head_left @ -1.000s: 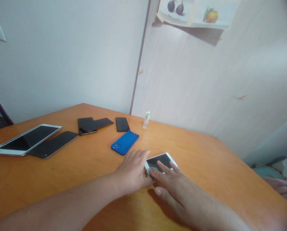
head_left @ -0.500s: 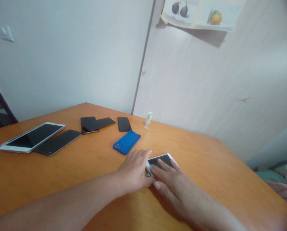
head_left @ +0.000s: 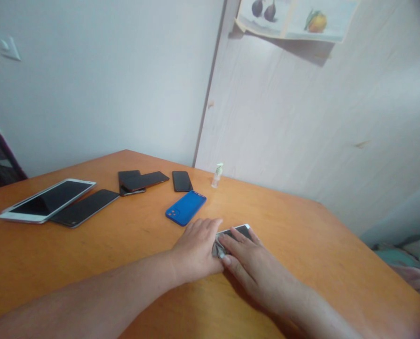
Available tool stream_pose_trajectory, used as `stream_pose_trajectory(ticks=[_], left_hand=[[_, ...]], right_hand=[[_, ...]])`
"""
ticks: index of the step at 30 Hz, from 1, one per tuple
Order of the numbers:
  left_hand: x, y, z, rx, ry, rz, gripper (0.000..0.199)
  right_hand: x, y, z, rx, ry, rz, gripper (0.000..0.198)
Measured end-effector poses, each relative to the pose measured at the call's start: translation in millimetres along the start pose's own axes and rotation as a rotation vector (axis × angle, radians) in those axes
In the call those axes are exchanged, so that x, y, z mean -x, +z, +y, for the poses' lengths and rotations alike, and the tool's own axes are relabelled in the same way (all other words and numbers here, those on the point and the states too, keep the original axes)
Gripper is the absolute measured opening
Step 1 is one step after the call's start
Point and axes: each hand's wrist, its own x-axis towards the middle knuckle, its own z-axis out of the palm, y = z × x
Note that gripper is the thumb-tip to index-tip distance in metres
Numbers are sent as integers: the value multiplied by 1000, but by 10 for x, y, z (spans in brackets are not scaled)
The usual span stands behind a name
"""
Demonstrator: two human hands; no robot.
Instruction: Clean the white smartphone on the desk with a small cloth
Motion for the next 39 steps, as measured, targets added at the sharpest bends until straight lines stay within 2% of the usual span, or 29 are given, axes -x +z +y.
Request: stream_pose_trajectory(ticks=[4,10,16,23,29,35,39], left_hand=[[-3,-9,14,1,-11,-1,69],[0,-23,32,-10,-15,-10,81],[-8,-19,52,-1,-10,17,67],[-10,-41,43,-26,17,-11,66],[-6,-19,23,-33,25,4,62],[-1,-39,25,-44,22,-11,58],[-1,-68,42,-55,22,-25,50]], right_hand=[[-79,67,52,23,21,6,46],[118,-103,6,2,19,-70,35],[-33,36,87,65,89,-8,45],[153,-149,82,37,72,-104,36],[7,16,187,79,135,-31,47],[124,-187,143,22,108,-133,35],[43,-34,228,58,167,-38,42]])
